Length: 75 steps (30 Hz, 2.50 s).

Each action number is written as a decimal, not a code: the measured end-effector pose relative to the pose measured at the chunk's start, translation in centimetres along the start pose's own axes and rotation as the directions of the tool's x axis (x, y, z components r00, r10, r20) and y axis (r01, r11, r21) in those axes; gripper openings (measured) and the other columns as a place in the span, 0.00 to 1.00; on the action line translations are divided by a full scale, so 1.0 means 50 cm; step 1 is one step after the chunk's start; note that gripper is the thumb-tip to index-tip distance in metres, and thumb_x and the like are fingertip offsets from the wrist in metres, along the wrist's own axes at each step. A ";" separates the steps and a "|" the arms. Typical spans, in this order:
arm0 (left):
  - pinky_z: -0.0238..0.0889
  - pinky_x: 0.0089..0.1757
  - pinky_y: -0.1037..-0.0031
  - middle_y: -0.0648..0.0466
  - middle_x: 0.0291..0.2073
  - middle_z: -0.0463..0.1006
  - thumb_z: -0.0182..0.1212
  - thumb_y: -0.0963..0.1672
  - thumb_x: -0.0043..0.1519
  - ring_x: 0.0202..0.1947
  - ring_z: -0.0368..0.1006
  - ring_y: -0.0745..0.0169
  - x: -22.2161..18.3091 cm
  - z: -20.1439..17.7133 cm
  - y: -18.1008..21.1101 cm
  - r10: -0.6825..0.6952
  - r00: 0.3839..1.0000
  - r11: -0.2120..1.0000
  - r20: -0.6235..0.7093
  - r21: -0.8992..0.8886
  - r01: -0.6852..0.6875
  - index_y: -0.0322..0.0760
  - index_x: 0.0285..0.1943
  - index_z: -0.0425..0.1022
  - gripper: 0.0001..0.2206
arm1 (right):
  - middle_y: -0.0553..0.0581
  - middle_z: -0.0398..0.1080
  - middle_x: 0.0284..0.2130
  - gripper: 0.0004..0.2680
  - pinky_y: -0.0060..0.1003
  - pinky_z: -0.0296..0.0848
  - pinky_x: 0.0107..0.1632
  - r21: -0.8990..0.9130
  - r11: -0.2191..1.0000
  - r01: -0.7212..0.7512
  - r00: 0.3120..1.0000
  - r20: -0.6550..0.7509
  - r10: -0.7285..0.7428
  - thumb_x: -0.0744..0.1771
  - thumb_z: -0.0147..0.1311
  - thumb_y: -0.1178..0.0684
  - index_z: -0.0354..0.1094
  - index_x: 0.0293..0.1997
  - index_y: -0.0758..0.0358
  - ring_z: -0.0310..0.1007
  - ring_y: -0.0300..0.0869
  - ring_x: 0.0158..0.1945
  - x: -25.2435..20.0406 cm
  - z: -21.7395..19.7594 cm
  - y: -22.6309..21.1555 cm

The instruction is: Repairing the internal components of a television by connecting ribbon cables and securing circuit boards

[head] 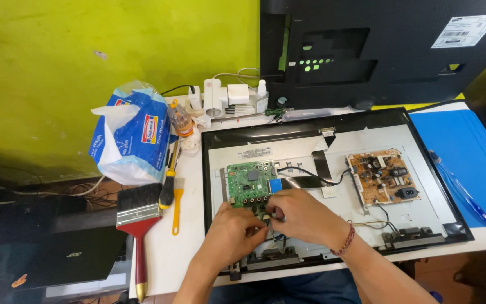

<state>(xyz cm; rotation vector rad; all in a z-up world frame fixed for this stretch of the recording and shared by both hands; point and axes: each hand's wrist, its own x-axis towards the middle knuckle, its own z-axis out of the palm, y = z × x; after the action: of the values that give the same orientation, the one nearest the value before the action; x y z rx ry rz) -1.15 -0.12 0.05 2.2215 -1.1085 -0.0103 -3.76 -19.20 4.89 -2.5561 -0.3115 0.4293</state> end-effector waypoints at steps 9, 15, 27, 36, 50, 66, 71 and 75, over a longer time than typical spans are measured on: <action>0.64 0.31 0.64 0.59 0.18 0.76 0.62 0.45 0.53 0.20 0.70 0.53 0.002 -0.007 -0.009 -0.008 0.997 0.999 -0.083 0.036 0.011 0.44 0.41 0.78 0.09 | 0.48 0.72 0.27 0.04 0.37 0.65 0.37 -0.005 1.000 0.016 0.999 -0.044 -0.016 0.61 0.50 0.52 0.68 0.27 0.58 0.68 0.43 0.32 0.004 0.011 0.008; 0.62 0.24 0.61 0.58 0.21 0.76 0.59 0.47 0.56 0.21 0.71 0.53 0.011 -0.008 -0.004 0.026 0.998 0.985 -0.050 0.170 -0.017 0.45 0.29 0.76 0.05 | 0.48 0.72 0.27 0.05 0.36 0.66 0.38 0.007 0.999 0.033 0.998 -0.060 -0.033 0.62 0.50 0.51 0.69 0.26 0.57 0.69 0.42 0.32 0.003 0.009 0.006; 0.65 0.31 0.58 0.56 0.24 0.79 0.57 0.46 0.54 0.28 0.73 0.49 0.037 -0.023 0.018 -0.243 0.956 0.964 0.167 0.155 0.218 0.45 0.33 0.80 0.07 | 0.51 0.71 0.26 0.05 0.37 0.68 0.35 0.019 0.995 0.098 0.990 -0.102 -0.096 0.62 0.49 0.53 0.70 0.28 0.60 0.70 0.43 0.30 0.000 0.016 0.014; 0.62 0.30 0.60 0.55 0.18 0.76 0.57 0.45 0.52 0.22 0.70 0.47 0.027 -0.014 0.011 -0.187 0.980 0.980 0.064 0.083 0.181 0.45 0.25 0.76 0.05 | 0.50 0.73 0.27 0.07 0.38 0.68 0.40 0.014 0.998 0.056 0.997 -0.061 -0.055 0.61 0.46 0.52 0.72 0.29 0.59 0.71 0.42 0.32 -0.001 0.001 0.004; 0.61 0.25 0.80 0.58 0.22 0.78 0.61 0.41 0.56 0.18 0.67 0.71 -0.019 -0.039 -0.058 -0.228 0.819 0.972 -0.526 -0.177 0.157 0.39 0.34 0.80 0.03 | 0.47 0.73 0.26 0.06 0.33 0.71 0.39 0.039 0.990 0.133 0.984 -0.122 -0.128 0.65 0.52 0.51 0.73 0.33 0.58 0.71 0.36 0.27 -0.003 0.018 0.029; 0.51 0.23 0.79 0.63 0.10 0.64 0.62 0.48 0.56 0.16 0.55 0.74 -0.042 -0.021 -0.086 -0.531 0.681 0.844 -0.505 -0.385 0.372 0.39 0.22 0.76 0.12 | 0.44 0.73 0.22 0.06 0.27 0.68 0.28 0.046 0.992 0.117 0.937 -0.335 -0.095 0.64 0.52 0.49 0.74 0.30 0.54 0.69 0.32 0.24 -0.003 0.061 0.037; 0.53 0.23 0.77 0.62 0.11 0.67 0.60 0.47 0.57 0.15 0.58 0.72 -0.034 -0.022 -0.078 -0.461 0.717 0.887 -0.522 -0.287 0.361 0.39 0.23 0.76 0.11 | 0.45 0.73 0.22 0.05 0.26 0.69 0.29 0.123 0.987 0.107 0.939 -0.340 -0.060 0.64 0.53 0.50 0.75 0.30 0.54 0.69 0.32 0.24 -0.009 0.054 0.032; 0.56 0.25 0.77 0.62 0.12 0.68 0.60 0.47 0.57 0.15 0.60 0.72 -0.034 -0.020 -0.081 -0.484 0.718 0.875 -0.500 -0.273 0.400 0.41 0.25 0.77 0.10 | 0.47 0.76 0.22 0.06 0.26 0.68 0.29 0.315 0.937 0.149 0.934 -0.356 -0.029 0.63 0.54 0.51 0.77 0.31 0.58 0.69 0.33 0.24 -0.016 0.033 0.030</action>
<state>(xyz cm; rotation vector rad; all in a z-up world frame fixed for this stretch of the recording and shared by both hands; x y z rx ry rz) 0.91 3.37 -1.85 2.0988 -0.2290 0.3255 -4.91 -19.94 2.95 -2.2142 -0.2025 -0.0118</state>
